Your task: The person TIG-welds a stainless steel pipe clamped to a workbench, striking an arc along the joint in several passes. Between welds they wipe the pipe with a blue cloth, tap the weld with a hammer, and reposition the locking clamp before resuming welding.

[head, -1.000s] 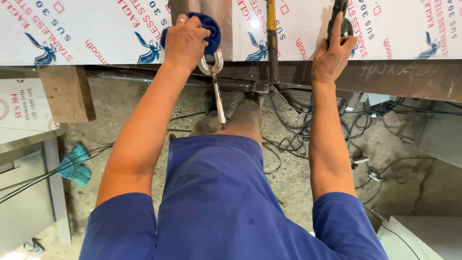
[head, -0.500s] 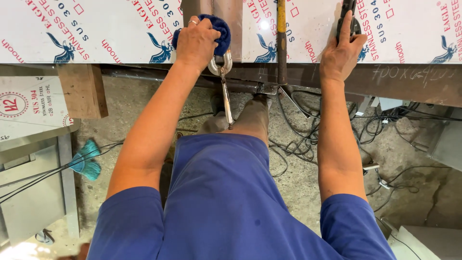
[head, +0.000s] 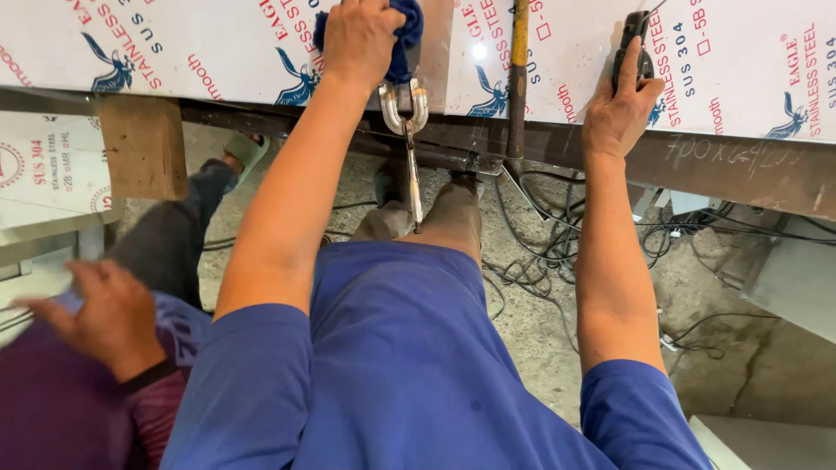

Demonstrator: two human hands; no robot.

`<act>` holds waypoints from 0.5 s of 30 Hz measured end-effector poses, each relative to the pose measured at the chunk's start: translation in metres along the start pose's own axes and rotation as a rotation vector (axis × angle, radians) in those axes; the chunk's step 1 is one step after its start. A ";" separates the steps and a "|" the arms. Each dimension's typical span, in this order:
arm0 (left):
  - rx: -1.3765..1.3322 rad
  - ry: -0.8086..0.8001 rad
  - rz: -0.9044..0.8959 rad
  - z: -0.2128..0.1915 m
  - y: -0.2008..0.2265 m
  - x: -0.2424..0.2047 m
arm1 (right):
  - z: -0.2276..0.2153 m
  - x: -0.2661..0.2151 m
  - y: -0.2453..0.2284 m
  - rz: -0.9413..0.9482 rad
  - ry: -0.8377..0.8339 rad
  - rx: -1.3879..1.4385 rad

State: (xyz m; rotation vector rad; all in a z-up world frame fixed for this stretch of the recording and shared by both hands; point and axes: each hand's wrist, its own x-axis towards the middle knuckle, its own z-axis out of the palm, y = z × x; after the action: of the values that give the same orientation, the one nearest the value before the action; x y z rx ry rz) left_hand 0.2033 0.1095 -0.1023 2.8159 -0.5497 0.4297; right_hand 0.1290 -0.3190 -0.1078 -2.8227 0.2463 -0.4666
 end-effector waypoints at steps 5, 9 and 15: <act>-0.144 -0.216 0.038 -0.040 0.010 -0.002 | 0.000 0.002 -0.002 -0.013 -0.010 0.026; -0.147 -0.176 0.095 -0.064 0.022 -0.022 | 0.000 0.001 -0.004 -0.003 -0.018 0.020; -0.161 -0.136 0.068 -0.019 0.002 -0.017 | 0.000 0.002 -0.004 0.007 -0.040 -0.011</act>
State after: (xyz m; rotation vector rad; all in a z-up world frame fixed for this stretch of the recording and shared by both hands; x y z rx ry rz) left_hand 0.1832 0.1188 -0.0901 2.6903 -0.6775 0.1976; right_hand 0.1315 -0.3157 -0.1056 -2.8378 0.2514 -0.4085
